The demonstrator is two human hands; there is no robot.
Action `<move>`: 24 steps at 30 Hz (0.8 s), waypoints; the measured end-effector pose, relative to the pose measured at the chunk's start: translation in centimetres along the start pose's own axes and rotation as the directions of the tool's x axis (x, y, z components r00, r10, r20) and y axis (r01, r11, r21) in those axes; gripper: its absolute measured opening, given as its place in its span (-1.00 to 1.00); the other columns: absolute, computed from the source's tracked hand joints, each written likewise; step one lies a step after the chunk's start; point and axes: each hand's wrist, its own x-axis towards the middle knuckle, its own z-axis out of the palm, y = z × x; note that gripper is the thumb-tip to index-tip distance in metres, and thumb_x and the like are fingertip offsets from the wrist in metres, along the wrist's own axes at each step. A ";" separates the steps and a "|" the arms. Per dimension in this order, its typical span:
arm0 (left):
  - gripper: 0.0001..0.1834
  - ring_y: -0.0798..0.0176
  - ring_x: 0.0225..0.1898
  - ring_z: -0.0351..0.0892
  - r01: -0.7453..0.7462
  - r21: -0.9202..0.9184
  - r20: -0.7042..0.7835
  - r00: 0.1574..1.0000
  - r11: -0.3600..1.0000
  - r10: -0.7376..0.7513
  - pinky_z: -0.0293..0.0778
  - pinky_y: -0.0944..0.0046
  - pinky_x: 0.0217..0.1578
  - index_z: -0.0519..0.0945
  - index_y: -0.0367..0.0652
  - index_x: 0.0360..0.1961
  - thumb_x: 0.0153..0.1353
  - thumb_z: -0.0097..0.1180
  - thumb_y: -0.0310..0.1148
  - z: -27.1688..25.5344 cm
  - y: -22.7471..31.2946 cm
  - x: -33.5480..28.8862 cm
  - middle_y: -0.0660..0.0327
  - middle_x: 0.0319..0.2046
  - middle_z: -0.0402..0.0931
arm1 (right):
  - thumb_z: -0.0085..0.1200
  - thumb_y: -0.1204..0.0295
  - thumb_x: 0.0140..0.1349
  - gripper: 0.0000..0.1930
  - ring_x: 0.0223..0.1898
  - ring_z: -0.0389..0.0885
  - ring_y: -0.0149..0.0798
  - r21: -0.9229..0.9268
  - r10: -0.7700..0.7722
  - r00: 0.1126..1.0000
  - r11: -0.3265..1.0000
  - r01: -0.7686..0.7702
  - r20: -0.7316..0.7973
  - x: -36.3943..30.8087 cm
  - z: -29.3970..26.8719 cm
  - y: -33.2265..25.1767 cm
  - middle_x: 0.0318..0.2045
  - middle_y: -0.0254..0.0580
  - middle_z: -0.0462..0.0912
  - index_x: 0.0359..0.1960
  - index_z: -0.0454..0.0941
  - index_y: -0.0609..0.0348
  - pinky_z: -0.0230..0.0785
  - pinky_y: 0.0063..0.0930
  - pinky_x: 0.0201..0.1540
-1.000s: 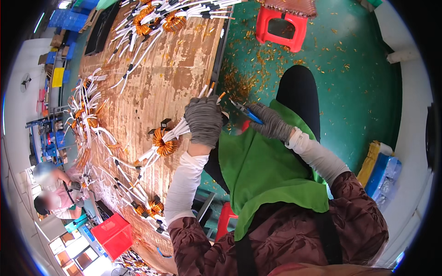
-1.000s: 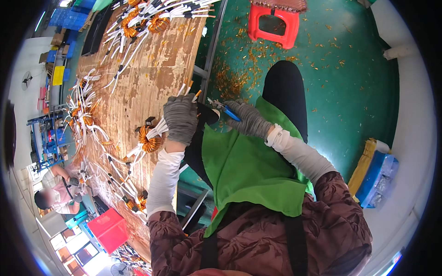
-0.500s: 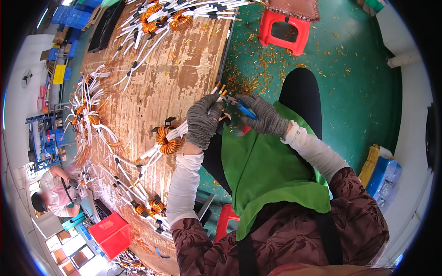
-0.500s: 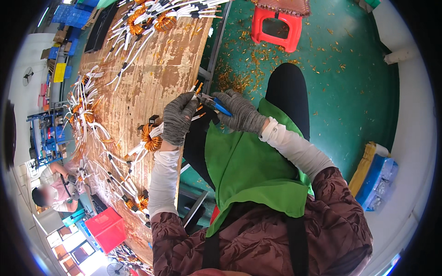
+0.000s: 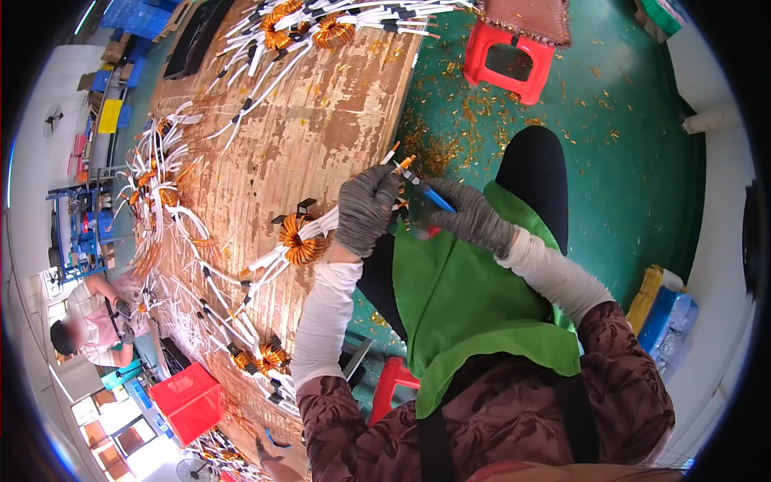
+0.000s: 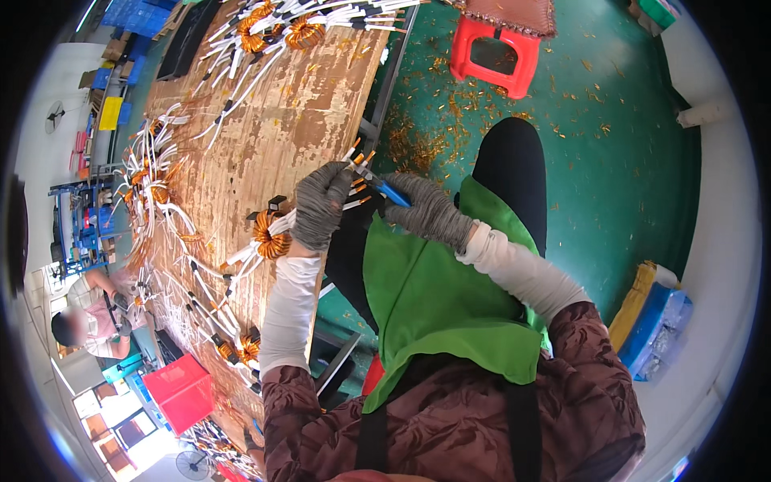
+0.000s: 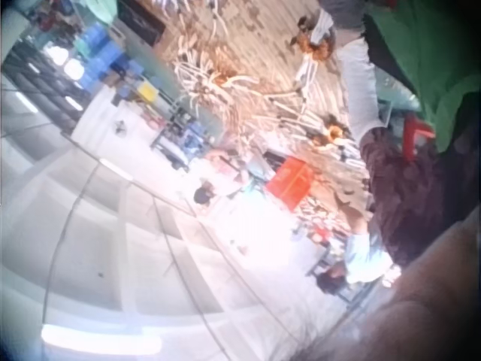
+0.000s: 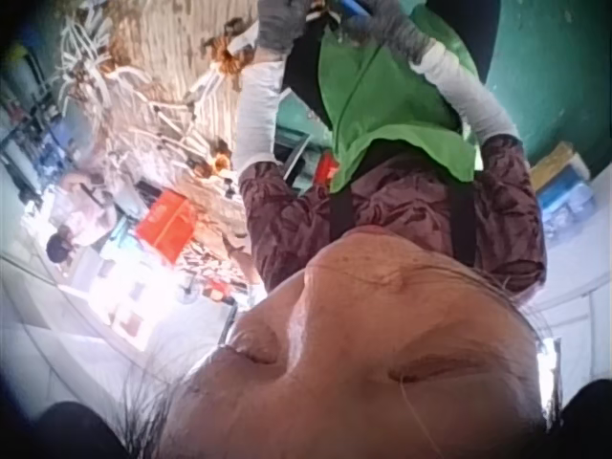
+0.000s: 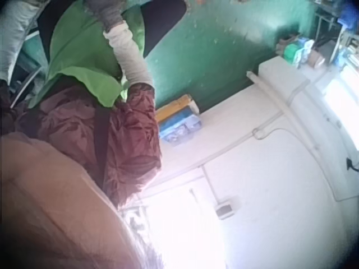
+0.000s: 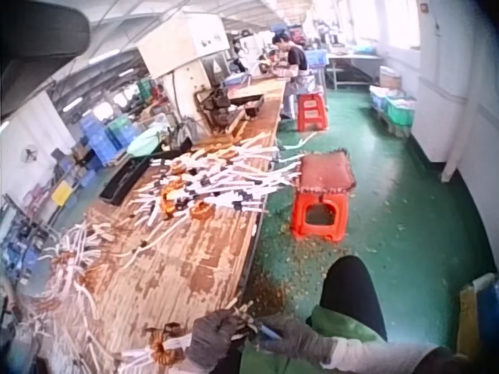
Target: Trim the excess length of white wires from electrical components using wire cutters.
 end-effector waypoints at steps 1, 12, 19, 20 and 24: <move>-0.80 0.24 -0.46 0.57 0.158 -0.204 0.157 0.979 0.966 -0.127 0.47 0.31 -0.43 0.55 -0.38 -0.26 0.17 0.06 -0.44 -0.9 0.0 0.3 0.08 -0.45 0.59 | 0.05 0.50 -0.14 -0.39 -0.21 0.45 0.03 -0.432 -0.366 0.927 0.852 0.296 -0.085 0.6 -0.5 0.5 -0.25 -0.01 0.46 0.10 0.35 0.12 0.37 -0.22 -0.17; -0.71 0.25 -0.25 0.60 0.502 -0.475 0.487 0.834 0.722 -0.259 0.52 0.34 -0.22 0.50 -0.42 -0.13 0.19 0.05 -0.42 -3.0 0.7 0.8 0.06 -0.29 0.59 | 0.22 0.38 -0.29 -0.20 -0.29 0.47 0.00 -0.911 -0.756 0.581 -0.050 0.409 0.303 3.5 -3.8 -1.7 -0.27 -0.15 0.48 0.17 0.29 0.09 0.35 -0.20 -0.18; -0.77 -0.05 -0.40 0.57 -0.093 0.012 0.250 0.964 0.996 0.087 0.48 0.12 -0.33 0.55 -0.30 -0.22 0.13 0.05 -0.38 0.7 -1.4 0.3 -0.07 -0.41 0.55 | 0.11 0.44 -0.06 -0.56 -0.44 0.54 -0.25 -0.223 -0.152 0.975 0.968 0.114 -0.162 -1.6 0.3 0.9 -0.45 -0.13 0.56 -0.04 0.49 0.13 0.41 -0.43 -0.34; -0.75 -0.07 -0.39 0.57 -0.175 0.056 0.250 0.955 0.983 0.156 0.48 0.09 -0.32 0.55 -0.29 -0.24 0.11 0.09 -0.35 0.8 -1.2 0.4 -0.05 -0.40 0.56 | 0.08 0.43 -0.02 -0.61 -0.42 0.54 -0.30 -0.305 -0.157 0.965 0.948 0.088 -0.212 -1.9 0.5 0.7 -0.48 -0.14 0.56 -0.07 0.51 0.16 0.40 -0.44 -0.31; -0.66 0.04 -0.48 0.58 -0.210 0.324 0.266 0.956 0.922 0.124 0.45 0.16 -0.43 0.59 -0.21 -0.29 0.02 0.24 -0.17 1.6 -0.4 0.4 0.08 -0.52 0.57 | 0.10 0.43 -0.03 -0.57 -0.42 0.51 -0.32 -0.387 -0.232 0.941 0.914 0.125 -0.245 -1.6 -0.1 2.6 -0.45 -0.17 0.55 -0.03 0.48 0.16 0.40 -0.44 -0.28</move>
